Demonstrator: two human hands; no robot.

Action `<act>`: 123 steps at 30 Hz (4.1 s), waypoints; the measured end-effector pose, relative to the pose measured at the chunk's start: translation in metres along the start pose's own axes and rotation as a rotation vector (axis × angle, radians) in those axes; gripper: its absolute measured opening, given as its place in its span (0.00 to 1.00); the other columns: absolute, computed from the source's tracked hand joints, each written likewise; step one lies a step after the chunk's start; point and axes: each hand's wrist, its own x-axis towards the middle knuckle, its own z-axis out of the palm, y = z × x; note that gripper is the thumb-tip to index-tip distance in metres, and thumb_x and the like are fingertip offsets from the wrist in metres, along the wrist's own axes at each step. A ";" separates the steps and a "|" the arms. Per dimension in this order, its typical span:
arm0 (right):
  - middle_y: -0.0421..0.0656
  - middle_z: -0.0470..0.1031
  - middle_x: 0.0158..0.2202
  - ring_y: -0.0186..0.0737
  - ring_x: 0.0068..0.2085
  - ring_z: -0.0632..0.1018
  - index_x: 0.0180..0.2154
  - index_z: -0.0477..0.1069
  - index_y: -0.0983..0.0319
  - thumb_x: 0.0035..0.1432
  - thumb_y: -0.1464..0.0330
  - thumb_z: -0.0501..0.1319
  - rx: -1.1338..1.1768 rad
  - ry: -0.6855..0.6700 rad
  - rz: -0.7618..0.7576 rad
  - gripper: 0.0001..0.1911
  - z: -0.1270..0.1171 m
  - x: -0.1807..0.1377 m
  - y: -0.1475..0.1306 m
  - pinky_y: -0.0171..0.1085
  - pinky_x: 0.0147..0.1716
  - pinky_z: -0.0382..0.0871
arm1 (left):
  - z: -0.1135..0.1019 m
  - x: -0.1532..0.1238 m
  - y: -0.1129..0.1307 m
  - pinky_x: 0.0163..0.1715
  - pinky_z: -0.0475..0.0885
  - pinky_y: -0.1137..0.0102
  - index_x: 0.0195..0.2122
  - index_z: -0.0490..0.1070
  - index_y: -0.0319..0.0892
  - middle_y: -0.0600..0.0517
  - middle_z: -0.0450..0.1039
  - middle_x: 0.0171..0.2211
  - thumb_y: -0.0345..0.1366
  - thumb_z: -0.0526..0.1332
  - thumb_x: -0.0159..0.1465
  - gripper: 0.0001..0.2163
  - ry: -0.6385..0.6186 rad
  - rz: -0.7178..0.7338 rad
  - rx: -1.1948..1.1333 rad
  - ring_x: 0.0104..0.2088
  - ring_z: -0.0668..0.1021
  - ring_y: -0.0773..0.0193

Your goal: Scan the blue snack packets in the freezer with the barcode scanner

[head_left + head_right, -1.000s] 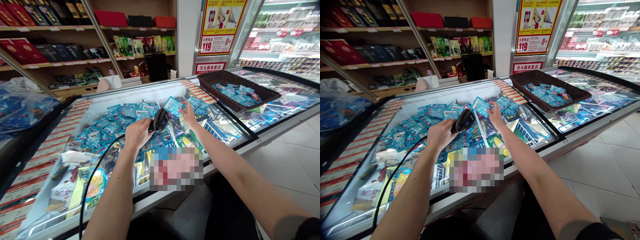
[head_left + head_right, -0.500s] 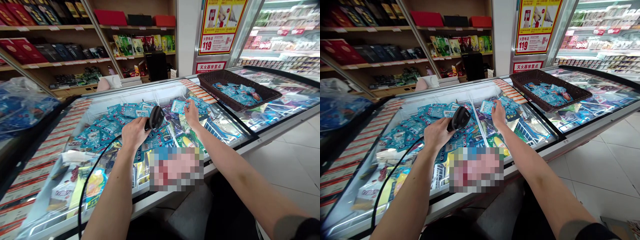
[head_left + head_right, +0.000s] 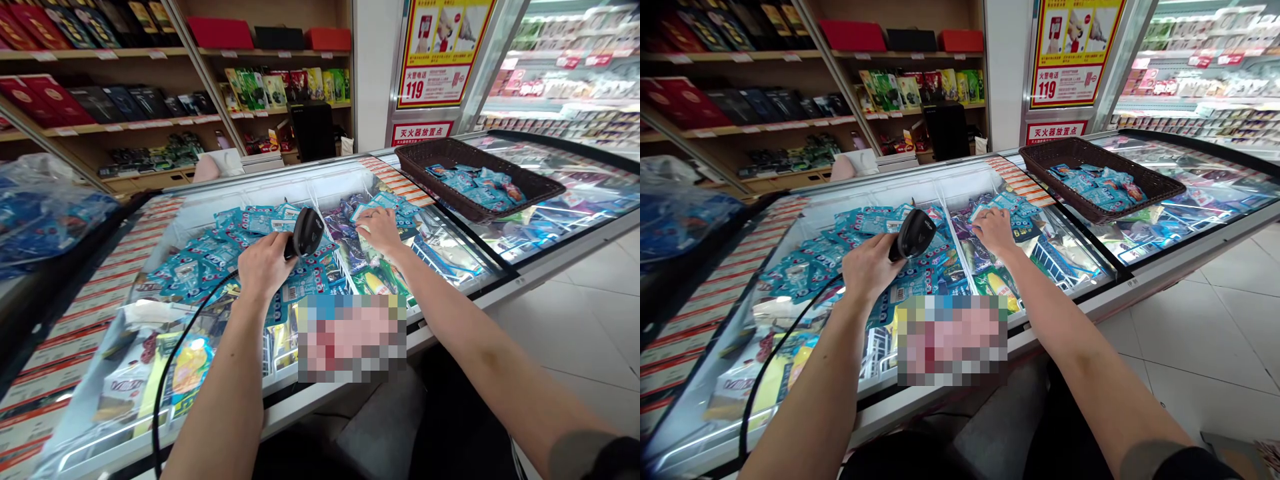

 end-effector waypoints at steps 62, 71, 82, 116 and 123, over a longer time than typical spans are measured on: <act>0.41 0.73 0.38 0.41 0.32 0.74 0.54 0.57 0.58 0.54 0.63 0.61 0.552 0.037 0.178 0.27 0.022 0.007 0.007 0.42 0.37 0.70 | 0.000 0.000 0.006 0.32 0.65 0.64 0.47 0.70 0.45 0.47 0.75 0.40 0.40 0.56 0.61 0.14 -0.028 0.044 -0.013 0.43 0.77 0.52; 0.39 0.70 0.33 0.37 0.27 0.69 0.52 0.58 0.58 0.57 0.64 0.58 0.634 0.079 0.148 0.21 0.026 0.008 0.012 0.39 0.31 0.67 | 0.001 0.000 0.004 0.29 0.63 0.65 0.46 0.69 0.45 0.48 0.75 0.39 0.41 0.57 0.61 0.13 -0.036 0.076 0.003 0.41 0.77 0.53; 0.40 0.70 0.34 0.37 0.28 0.70 0.53 0.57 0.58 0.57 0.62 0.57 0.625 0.053 0.174 0.22 0.026 0.008 0.013 0.38 0.31 0.67 | 0.004 -0.001 0.003 0.27 0.61 0.65 0.46 0.69 0.46 0.49 0.75 0.38 0.42 0.57 0.61 0.13 -0.044 0.091 0.018 0.40 0.78 0.53; 0.35 0.66 0.27 0.36 0.25 0.67 0.51 0.58 0.57 0.55 0.65 0.60 0.659 0.094 0.182 0.22 0.029 0.010 0.015 0.36 0.28 0.61 | 0.000 0.001 0.014 0.29 0.64 0.66 0.49 0.70 0.46 0.49 0.76 0.42 0.43 0.55 0.61 0.16 -0.114 0.151 -0.038 0.40 0.78 0.55; 0.40 0.70 0.31 0.39 0.29 0.72 0.55 0.54 0.60 0.61 0.62 0.53 0.524 0.089 0.176 0.23 0.021 0.006 0.009 0.38 0.32 0.67 | 0.000 0.001 0.013 0.29 0.64 0.65 0.49 0.69 0.46 0.48 0.76 0.41 0.42 0.54 0.62 0.16 -0.106 0.125 -0.019 0.41 0.78 0.54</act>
